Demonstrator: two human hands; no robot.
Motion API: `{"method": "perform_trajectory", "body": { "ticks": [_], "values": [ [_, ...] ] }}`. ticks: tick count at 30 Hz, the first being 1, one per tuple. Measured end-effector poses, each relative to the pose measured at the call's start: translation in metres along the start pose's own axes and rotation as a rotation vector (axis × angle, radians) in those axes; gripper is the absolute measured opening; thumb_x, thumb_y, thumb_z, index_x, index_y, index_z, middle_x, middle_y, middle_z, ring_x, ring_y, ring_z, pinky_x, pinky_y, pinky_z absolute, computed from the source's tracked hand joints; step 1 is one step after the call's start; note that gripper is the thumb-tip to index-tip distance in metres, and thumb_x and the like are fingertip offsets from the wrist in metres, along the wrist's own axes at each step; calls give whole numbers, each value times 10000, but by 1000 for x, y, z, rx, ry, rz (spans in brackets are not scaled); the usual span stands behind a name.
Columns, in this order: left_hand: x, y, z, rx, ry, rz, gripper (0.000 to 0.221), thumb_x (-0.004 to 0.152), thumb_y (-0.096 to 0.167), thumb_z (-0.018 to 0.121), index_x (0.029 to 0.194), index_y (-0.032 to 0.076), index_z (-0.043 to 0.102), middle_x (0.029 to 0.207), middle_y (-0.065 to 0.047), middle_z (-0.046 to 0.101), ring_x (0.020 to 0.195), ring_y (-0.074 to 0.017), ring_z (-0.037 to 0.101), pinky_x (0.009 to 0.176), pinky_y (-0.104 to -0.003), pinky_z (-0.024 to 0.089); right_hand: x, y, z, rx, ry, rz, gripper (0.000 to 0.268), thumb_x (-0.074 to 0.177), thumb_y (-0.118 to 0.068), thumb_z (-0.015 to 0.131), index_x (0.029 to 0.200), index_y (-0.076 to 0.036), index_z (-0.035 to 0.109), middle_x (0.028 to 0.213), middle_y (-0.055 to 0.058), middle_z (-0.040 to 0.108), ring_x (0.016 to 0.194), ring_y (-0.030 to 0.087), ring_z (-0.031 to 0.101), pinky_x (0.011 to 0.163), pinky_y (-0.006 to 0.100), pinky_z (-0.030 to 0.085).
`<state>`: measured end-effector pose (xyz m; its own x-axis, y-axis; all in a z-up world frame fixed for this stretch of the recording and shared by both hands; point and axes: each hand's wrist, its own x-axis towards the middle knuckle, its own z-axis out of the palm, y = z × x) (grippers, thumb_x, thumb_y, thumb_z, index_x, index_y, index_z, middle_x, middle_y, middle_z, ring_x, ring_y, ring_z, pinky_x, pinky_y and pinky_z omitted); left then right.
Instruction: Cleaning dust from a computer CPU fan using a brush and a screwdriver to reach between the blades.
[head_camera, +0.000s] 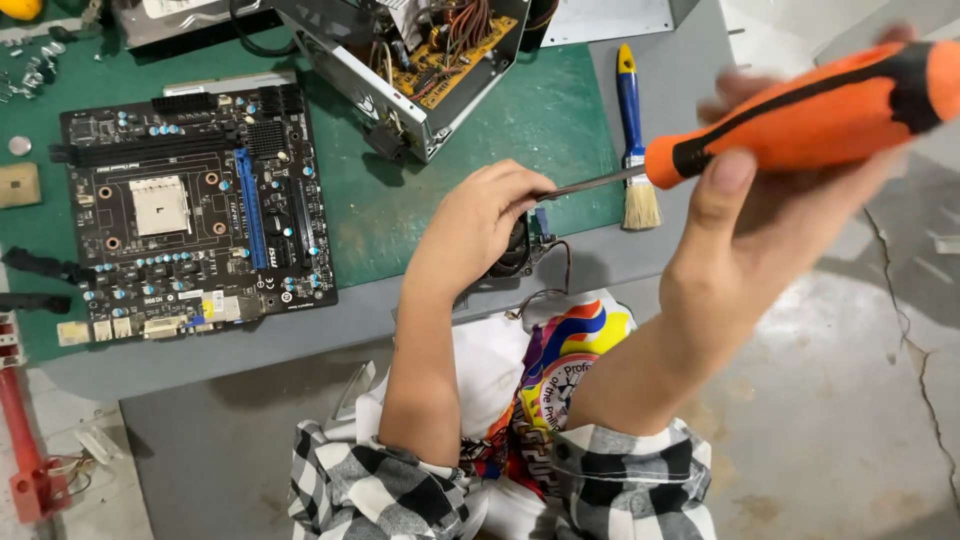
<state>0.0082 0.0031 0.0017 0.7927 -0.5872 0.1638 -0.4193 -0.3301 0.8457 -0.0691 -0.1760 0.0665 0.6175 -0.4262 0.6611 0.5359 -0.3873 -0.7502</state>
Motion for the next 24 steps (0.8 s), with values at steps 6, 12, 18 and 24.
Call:
{"method": "perform_trajectory", "body": {
  "ticks": [6, 12, 18, 24],
  "values": [
    [-3, -11, 2, 108, -1, 1, 355, 938, -18, 505, 1178, 164, 692, 1144, 2, 697, 1016, -219, 662, 893, -389, 416, 37, -26, 72, 234, 163, -71, 245, 1182, -317, 542, 1382, -203, 460, 1193, 164, 520, 855, 345, 631, 793, 444, 571],
    [-20, -15, -4, 415, -159, -179, 608, 837, 404, 617, 1423, 258, 546, 1410, -48, 554, 1314, -289, 478, 1162, -657, 78, 55, -52, 94, 441, 5, -192, 314, 1108, -408, 473, 1066, -100, 433, 832, 107, 468, 472, 198, 402, 463, 295, 357],
    [-15, -10, 2, 529, -303, -341, 991, 687, 603, 868, 1500, 297, 391, 1452, -131, 411, 1390, -380, 327, 1171, -708, 46, 91, -18, 74, 737, -318, -76, 353, 1035, -463, 537, 964, -119, 495, 880, 43, 481, 542, 176, 462, 521, 284, 406],
    [-16, -8, 0, 511, -338, -376, 945, 740, 594, 822, 1516, 303, 369, 1464, -108, 401, 1380, -374, 340, 1177, -653, 98, 104, 14, 54, 877, -612, 107, 419, 1022, -467, 428, 993, -70, 558, 871, 80, 544, 658, 238, 516, 764, 400, 550]
  ]
}}
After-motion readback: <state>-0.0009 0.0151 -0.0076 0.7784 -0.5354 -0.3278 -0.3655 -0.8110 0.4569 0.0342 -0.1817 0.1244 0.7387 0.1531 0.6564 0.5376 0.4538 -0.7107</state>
